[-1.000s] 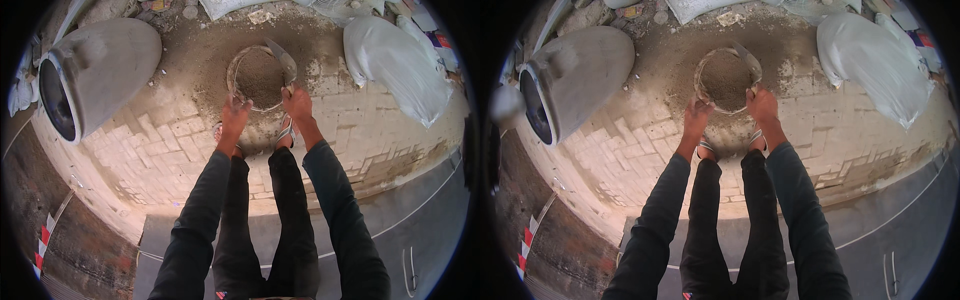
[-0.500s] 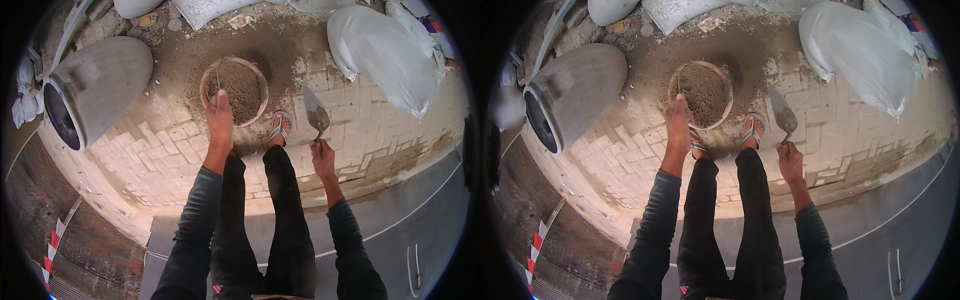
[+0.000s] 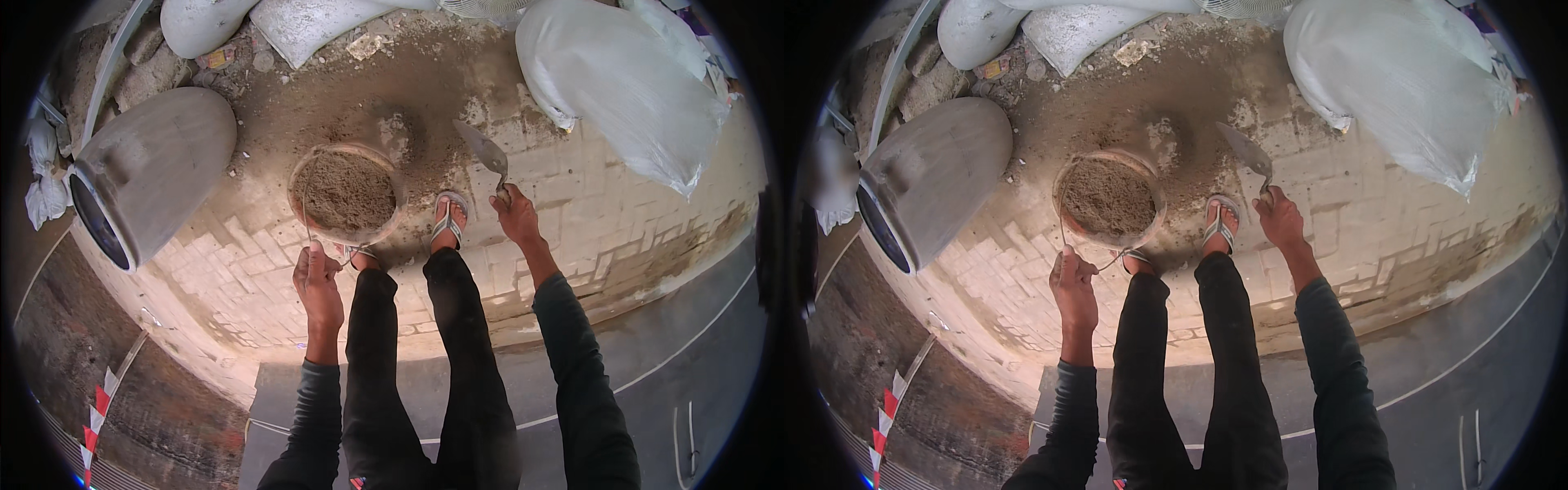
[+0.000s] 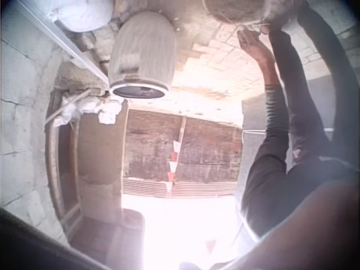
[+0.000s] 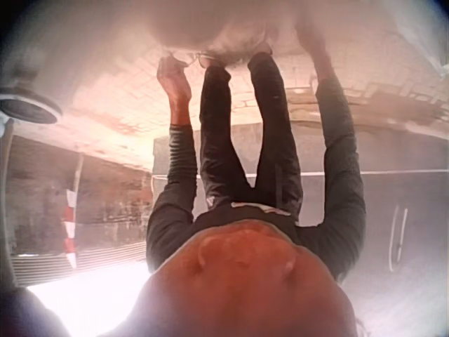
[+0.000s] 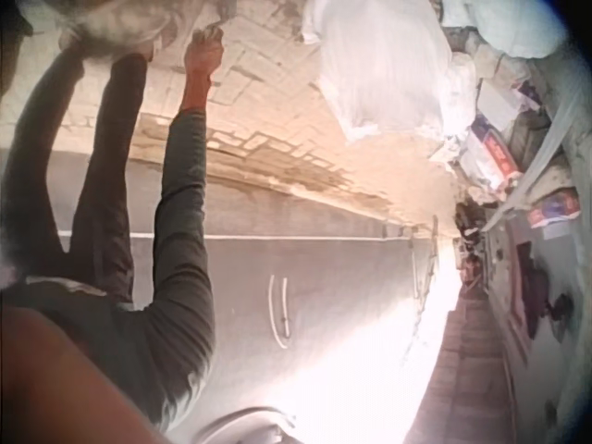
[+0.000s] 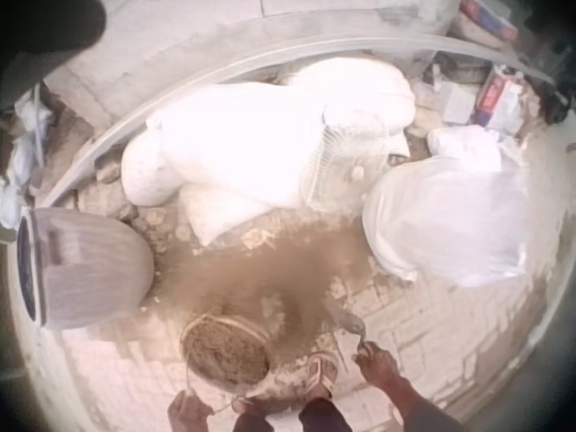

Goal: The person uses a trowel to scoop sand from a bag and pours it onto a fan cover held in the other hand, then shakes the fan cover to sieve the sand into a bucket.

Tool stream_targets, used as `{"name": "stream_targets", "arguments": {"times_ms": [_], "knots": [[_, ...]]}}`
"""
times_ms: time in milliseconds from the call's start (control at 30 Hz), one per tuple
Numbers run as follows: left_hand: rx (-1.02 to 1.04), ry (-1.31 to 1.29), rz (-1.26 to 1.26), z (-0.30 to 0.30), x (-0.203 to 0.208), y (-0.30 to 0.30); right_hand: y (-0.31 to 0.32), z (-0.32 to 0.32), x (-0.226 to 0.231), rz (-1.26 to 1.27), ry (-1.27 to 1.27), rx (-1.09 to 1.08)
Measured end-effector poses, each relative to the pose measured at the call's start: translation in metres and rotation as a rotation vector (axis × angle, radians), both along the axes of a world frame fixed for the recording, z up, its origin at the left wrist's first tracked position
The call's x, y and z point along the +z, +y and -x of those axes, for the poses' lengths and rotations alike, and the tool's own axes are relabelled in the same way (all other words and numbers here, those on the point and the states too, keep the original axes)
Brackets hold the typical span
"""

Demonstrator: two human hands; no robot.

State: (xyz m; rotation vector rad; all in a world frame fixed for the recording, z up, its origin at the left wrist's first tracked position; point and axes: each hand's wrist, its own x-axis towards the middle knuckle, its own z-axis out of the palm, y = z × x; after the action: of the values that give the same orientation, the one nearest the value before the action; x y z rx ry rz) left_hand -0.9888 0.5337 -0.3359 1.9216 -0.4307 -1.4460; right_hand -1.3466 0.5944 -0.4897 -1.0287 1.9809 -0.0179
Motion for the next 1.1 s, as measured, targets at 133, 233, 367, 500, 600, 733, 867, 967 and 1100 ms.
{"name": "stream_targets", "arguments": {"times_ms": [133, 233, 367, 500, 600, 733, 867, 967, 1100], "knots": [[0.069, -0.051, -0.017, 0.006, 0.025, 0.008, -0.057, 0.028, -0.048, -0.011, 0.07, 0.158], [0.045, -0.035, -0.067, 0.009, 0.022, 0.003, -0.088, 0.046, -0.076, 0.068, 0.072, 0.189], [0.094, 0.048, -0.12, 0.019, -0.007, 0.001, -0.096, 0.036, -0.085, 0.176, 0.001, 0.034], [0.075, 0.067, -0.126, 0.018, -0.018, -0.006, -0.066, -0.005, -0.058, 0.071, -0.113, -0.102], [-0.004, 0.068, -0.109, 0.013, -0.031, -0.004, -0.022, -0.03, -0.038, 0.054, -0.111, -0.114], [-0.086, 0.05, -0.104, 0.022, -0.05, -0.013, 0.008, -0.054, -0.004, 0.048, -0.135, -0.16], [-0.144, 0.008, -0.016, 0.025, -0.089, -0.025, 0.0, -0.06, 0.023, 0.073, -0.124, -0.094], [-0.169, -0.013, 0.014, 0.031, -0.113, -0.042, -0.008, -0.051, 0.017, 0.321, -0.034, 0.106], [-0.141, -0.104, 0.074, 0.013, -0.128, -0.033, -0.057, -0.068, 0.041, 0.335, 0.095, 0.346]]}}
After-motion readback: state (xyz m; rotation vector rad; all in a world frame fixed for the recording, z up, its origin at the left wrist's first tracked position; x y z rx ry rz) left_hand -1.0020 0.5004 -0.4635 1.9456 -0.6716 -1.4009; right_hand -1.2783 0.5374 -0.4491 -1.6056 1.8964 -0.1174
